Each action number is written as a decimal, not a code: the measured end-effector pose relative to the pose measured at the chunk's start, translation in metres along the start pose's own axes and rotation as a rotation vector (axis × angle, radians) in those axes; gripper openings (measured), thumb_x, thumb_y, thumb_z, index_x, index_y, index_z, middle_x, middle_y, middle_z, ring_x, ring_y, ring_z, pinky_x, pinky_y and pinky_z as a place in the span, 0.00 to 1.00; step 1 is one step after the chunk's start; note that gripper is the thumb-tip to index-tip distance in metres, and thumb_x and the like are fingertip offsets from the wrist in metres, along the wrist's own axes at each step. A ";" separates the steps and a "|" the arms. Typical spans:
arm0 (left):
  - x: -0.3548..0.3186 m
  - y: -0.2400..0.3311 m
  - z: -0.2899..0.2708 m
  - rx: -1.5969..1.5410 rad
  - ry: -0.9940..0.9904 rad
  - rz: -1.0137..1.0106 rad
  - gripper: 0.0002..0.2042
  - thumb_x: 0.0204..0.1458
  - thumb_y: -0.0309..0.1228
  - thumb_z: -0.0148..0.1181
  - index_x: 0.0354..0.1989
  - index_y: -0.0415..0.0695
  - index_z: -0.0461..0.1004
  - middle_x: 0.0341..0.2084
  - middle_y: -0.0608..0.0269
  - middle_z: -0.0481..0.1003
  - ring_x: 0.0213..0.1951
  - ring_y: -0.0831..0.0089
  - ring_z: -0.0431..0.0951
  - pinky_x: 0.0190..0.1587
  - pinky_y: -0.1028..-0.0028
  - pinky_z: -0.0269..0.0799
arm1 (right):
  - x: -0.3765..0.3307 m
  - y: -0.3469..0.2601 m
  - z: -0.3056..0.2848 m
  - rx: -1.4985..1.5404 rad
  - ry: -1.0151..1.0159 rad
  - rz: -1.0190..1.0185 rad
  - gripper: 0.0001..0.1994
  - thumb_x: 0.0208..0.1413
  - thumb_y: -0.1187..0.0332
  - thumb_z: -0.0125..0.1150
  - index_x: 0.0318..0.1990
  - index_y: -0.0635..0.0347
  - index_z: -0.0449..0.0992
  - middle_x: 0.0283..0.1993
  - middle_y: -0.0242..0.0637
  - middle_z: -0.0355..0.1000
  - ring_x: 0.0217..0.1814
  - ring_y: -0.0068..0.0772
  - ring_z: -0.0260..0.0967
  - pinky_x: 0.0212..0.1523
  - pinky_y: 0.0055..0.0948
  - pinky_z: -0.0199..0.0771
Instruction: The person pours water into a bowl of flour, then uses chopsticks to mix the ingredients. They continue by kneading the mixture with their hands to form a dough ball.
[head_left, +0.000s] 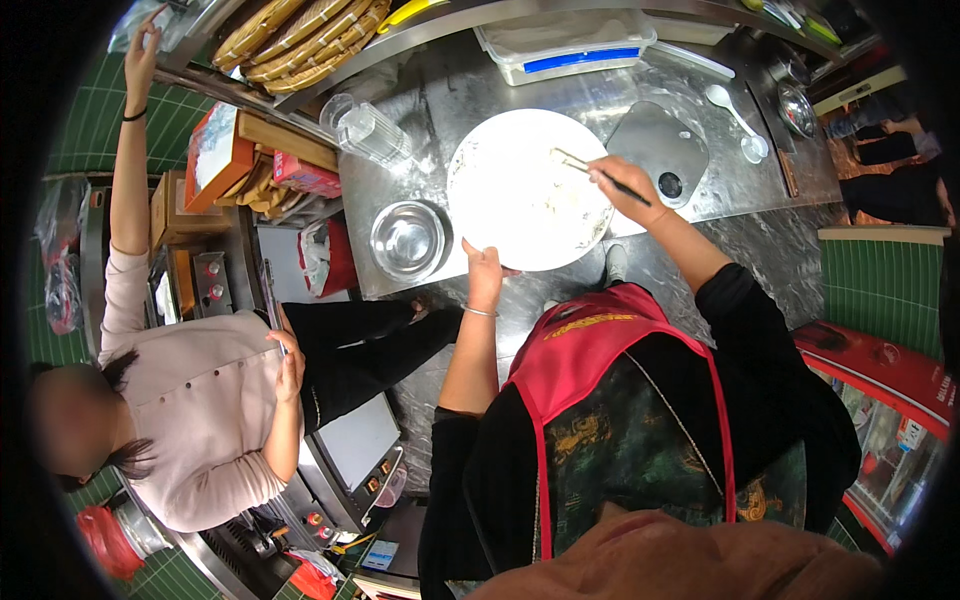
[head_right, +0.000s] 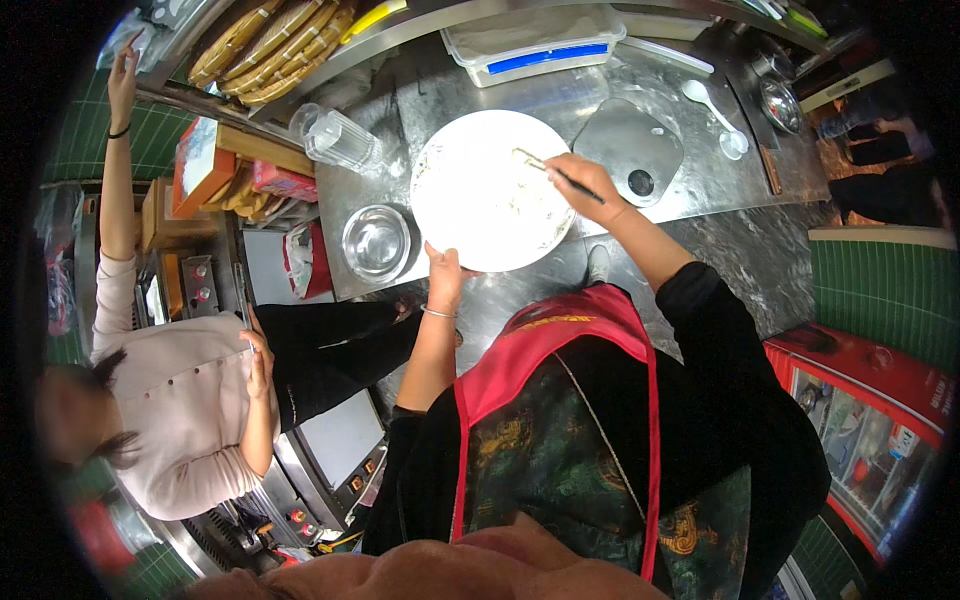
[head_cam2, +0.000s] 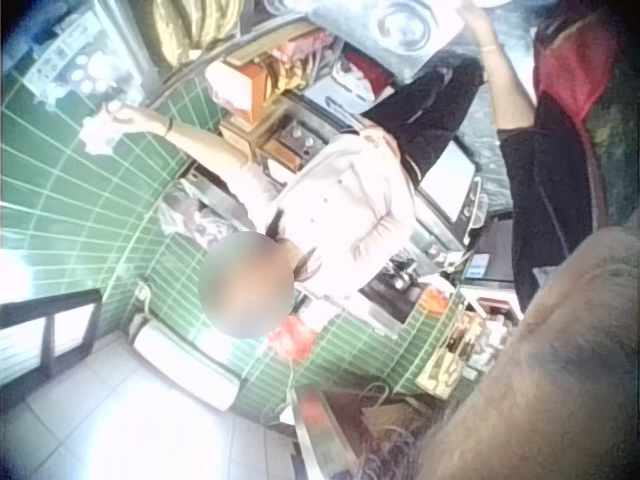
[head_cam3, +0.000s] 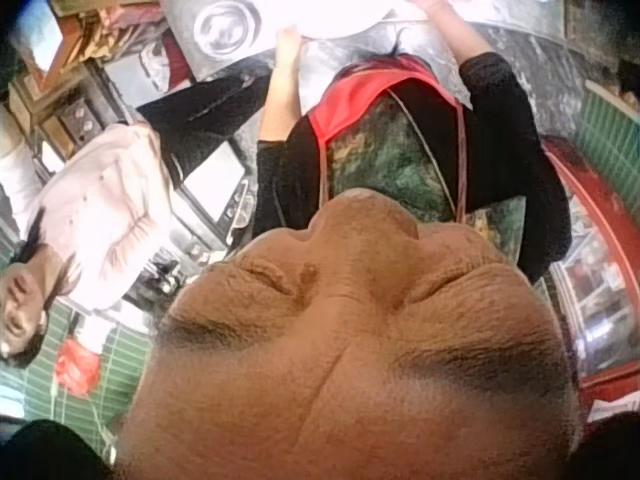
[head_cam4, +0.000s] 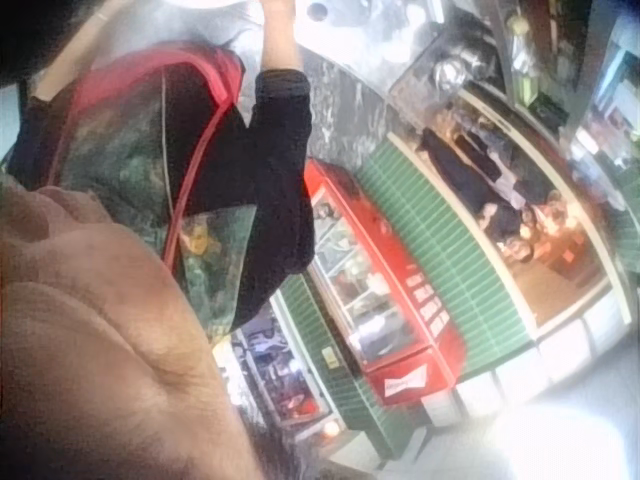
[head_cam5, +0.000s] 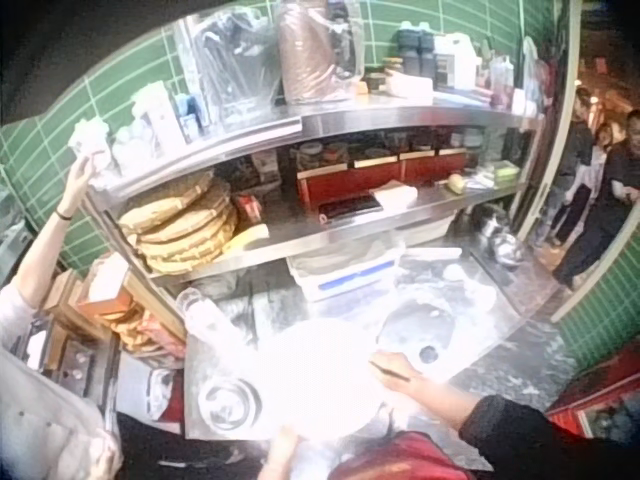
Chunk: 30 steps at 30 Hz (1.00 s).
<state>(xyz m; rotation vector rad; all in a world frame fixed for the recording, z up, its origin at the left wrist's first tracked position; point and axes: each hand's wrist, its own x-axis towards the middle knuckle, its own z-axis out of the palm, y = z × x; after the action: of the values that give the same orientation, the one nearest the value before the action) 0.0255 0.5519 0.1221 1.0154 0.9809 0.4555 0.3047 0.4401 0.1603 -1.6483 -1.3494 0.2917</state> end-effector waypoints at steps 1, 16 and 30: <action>-0.001 0.003 0.000 0.006 0.007 -0.028 0.29 0.55 0.24 0.37 0.65 0.45 0.35 0.52 0.41 0.64 0.42 0.54 0.78 0.28 0.63 0.82 | 0.000 0.004 -0.004 0.012 -0.046 0.110 0.09 0.57 0.70 0.56 0.43 0.64 0.76 0.39 0.44 0.75 0.41 0.41 0.74 0.43 0.33 0.73; -0.003 -0.008 -0.008 0.003 0.034 -0.022 0.32 0.56 0.26 0.39 0.67 0.45 0.32 0.54 0.40 0.65 0.45 0.54 0.77 0.30 0.63 0.82 | -0.007 0.027 0.026 0.601 0.087 0.352 0.07 0.59 0.72 0.58 0.40 0.66 0.78 0.39 0.38 0.72 0.40 0.28 0.74 0.42 0.26 0.75; 0.003 -0.023 -0.018 0.007 -0.023 -0.020 0.34 0.57 0.27 0.39 0.69 0.48 0.28 0.53 0.43 0.66 0.42 0.55 0.77 0.30 0.61 0.81 | -0.074 -0.078 0.037 0.476 -0.175 0.411 0.09 0.59 0.71 0.56 0.43 0.66 0.77 0.38 0.41 0.76 0.37 0.29 0.76 0.41 0.26 0.76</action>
<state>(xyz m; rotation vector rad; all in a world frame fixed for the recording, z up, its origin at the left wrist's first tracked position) 0.0099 0.5519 0.0977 1.0143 0.9721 0.4236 0.2032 0.3904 0.1749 -1.4966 -0.9516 0.9427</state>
